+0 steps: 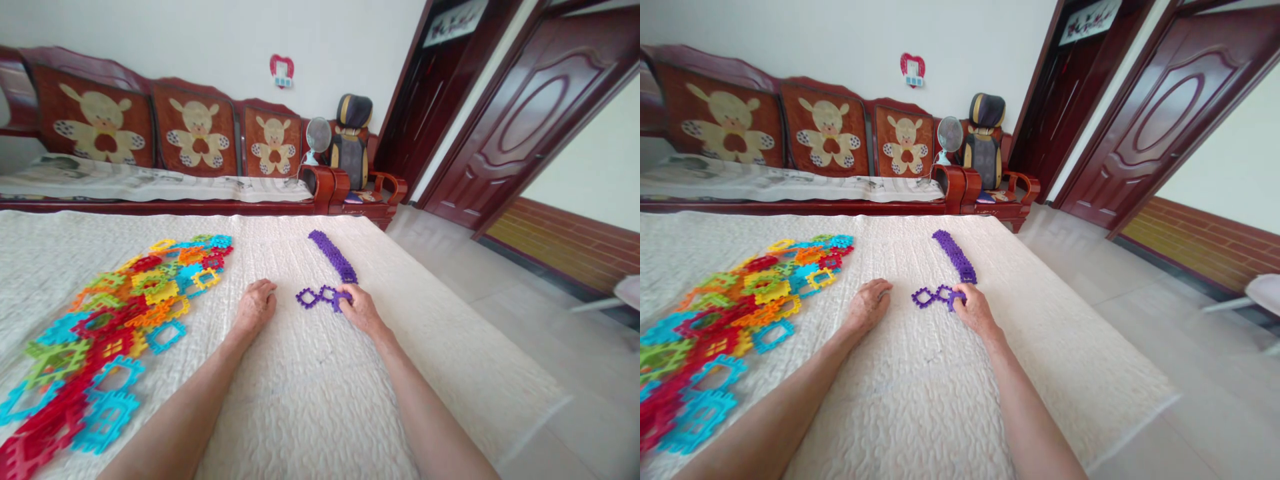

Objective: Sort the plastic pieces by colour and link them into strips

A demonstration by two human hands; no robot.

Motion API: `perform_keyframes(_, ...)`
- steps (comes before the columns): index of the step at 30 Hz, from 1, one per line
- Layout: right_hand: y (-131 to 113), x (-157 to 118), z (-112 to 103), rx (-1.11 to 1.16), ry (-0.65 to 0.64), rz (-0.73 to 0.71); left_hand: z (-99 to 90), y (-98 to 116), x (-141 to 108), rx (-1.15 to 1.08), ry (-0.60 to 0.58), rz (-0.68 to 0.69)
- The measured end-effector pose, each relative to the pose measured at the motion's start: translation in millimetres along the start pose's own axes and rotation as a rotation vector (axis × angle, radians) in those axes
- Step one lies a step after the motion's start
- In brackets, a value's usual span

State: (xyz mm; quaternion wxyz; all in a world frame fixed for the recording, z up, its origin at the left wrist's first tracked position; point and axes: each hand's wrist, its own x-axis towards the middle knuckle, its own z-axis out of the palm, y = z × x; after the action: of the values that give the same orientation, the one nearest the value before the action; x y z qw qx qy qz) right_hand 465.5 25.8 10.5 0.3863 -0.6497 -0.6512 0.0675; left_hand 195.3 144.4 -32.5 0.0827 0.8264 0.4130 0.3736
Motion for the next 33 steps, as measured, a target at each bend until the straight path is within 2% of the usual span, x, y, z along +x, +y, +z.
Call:
perform_keyframes(2, 2.8, -5.2, -4.5, -0.018, 0.001, -0.063, -0.1, -0.6, 0.1, 0.004, 0.001, 0.011)
perform_keyframes(8, 5.5, -10.2, -14.6, -0.044, -0.201, -0.077, -0.4, -1.1, 0.8, 0.022, 0.006, 0.008)
perform_keyframes(12, 5.2, -8.5, -15.7, -0.044, -0.200, -0.064, -0.3, -1.1, 0.6, 0.027, 0.012, 0.003)
perform_keyframes(15, 13.6, -7.3, -15.5, 0.013, -0.082, -0.003, 0.7, -1.7, 0.2, 0.026, 0.019, 0.012)
perform_keyframes(19, 34.4, -3.7, -9.1, -0.008, 0.267, 0.138, 1.8, -2.0, 0.3, 0.027, 0.023, 0.008)
perform_keyframes(21, 42.1, 0.9, -4.5, -0.037, 0.353, 0.190, 1.9, -2.0, 0.6, 0.024, 0.021, 0.007)
perform_keyframes(27, 40.1, 20.0, 7.9, -0.136, 0.367, 0.184, 2.2, -3.5, 0.6, 0.007, 0.022, 0.016)
perform_keyframes(33, 39.2, 20.5, 19.8, -0.168, 0.438, 0.233, 1.8, -2.9, 0.9, 0.021, 0.010, 0.002)
